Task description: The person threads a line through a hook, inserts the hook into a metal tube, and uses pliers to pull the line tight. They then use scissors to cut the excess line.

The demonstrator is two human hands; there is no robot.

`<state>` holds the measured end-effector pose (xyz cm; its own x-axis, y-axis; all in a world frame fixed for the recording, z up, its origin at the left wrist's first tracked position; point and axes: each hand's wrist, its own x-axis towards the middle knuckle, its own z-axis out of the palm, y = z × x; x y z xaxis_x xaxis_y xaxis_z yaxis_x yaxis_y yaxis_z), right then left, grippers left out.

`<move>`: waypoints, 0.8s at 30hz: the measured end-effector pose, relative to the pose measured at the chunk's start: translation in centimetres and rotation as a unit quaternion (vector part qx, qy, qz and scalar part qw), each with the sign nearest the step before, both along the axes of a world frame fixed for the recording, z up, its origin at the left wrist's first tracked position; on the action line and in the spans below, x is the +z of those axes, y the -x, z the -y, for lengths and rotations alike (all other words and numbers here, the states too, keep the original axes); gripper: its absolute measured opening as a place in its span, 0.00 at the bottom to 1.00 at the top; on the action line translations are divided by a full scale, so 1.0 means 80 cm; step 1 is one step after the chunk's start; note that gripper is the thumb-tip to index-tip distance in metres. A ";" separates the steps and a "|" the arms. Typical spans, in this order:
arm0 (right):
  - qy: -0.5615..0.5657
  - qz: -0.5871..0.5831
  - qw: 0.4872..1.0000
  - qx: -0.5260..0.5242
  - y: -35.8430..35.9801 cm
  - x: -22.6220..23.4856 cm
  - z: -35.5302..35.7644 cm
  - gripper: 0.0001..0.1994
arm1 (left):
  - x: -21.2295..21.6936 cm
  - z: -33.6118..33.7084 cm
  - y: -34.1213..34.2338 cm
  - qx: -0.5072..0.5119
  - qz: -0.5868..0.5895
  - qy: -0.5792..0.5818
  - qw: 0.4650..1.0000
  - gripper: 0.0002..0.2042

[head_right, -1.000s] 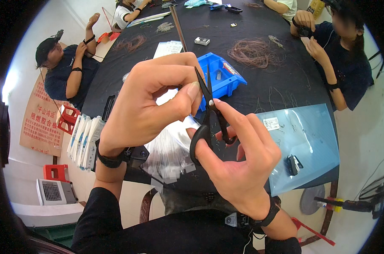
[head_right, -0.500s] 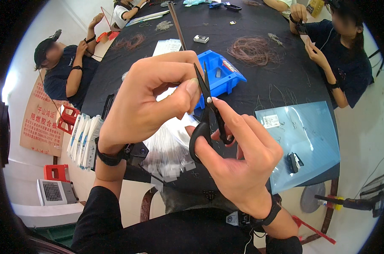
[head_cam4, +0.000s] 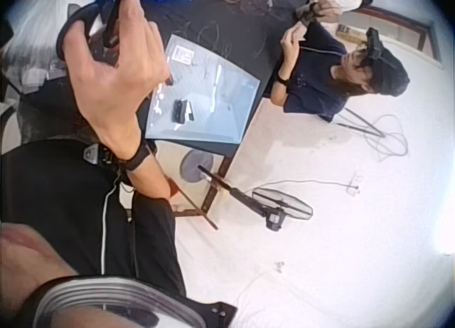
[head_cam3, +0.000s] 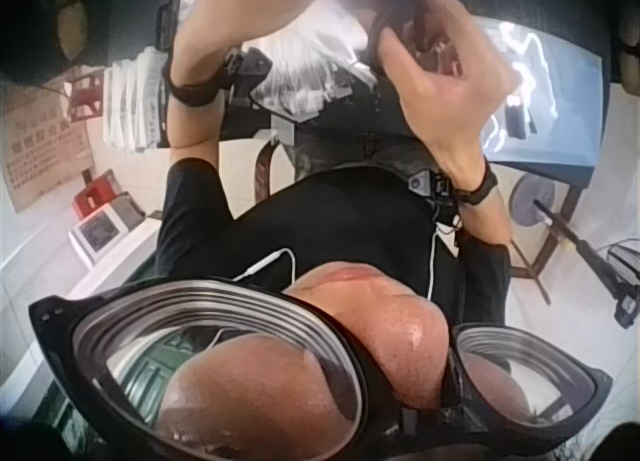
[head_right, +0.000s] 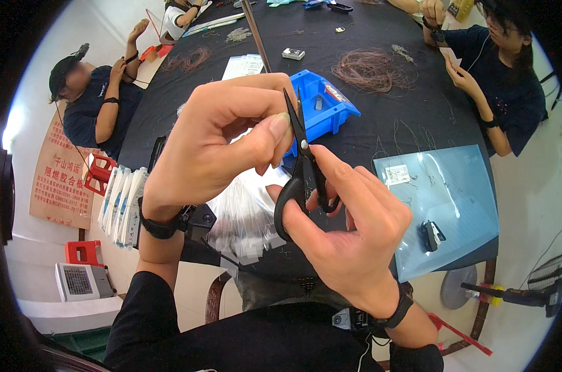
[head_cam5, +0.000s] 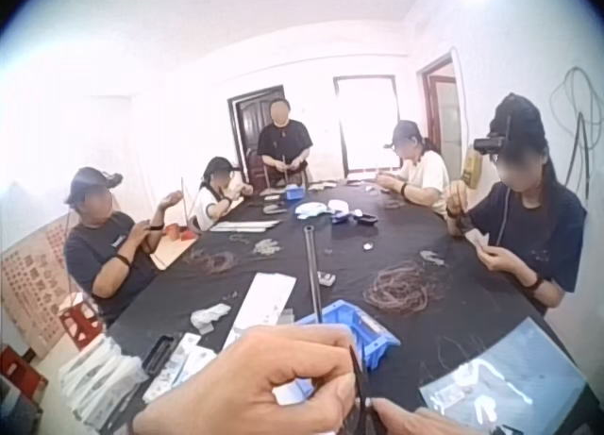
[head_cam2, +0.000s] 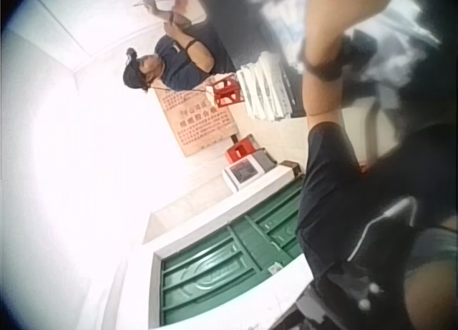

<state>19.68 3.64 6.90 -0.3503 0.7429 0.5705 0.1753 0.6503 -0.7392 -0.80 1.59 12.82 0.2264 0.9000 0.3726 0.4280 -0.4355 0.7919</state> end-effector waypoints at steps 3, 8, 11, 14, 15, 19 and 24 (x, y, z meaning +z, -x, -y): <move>-0.008 -0.001 1.000 0.007 0.000 0.000 -0.001 0.25 | -0.001 -0.001 -0.001 -0.006 0.003 -0.006 1.000 0.10; 0.007 0.006 1.000 0.011 -0.003 0.002 -0.001 0.25 | 0.000 -0.001 0.000 -0.005 -0.002 -0.005 1.000 0.10; 0.012 0.002 1.000 0.016 -0.003 0.001 -0.002 0.25 | -0.001 -0.002 0.000 -0.007 -0.001 -0.004 1.000 0.10; 0.002 -0.008 1.000 0.019 -0.001 -0.002 -0.004 0.26 | -0.001 -0.002 0.000 -0.009 0.001 0.000 1.000 0.10; -0.006 -0.006 1.000 0.020 0.000 -0.003 -0.005 0.26 | -0.001 -0.002 0.000 -0.009 0.000 0.004 1.000 0.10; -0.017 -0.001 1.000 0.023 -0.002 -0.004 -0.008 0.25 | -0.001 -0.002 0.001 -0.002 -0.003 0.009 1.000 0.10; -0.010 0.001 1.000 0.022 -0.003 -0.004 -0.008 0.25 | -0.002 -0.003 0.001 -0.003 -0.006 0.002 1.000 0.11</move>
<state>19.89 4.29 6.55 -0.3835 0.7151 0.5844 0.1474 0.6721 -0.7256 -0.89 1.83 12.64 0.2366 0.9003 0.3655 0.4345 -0.4345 0.7889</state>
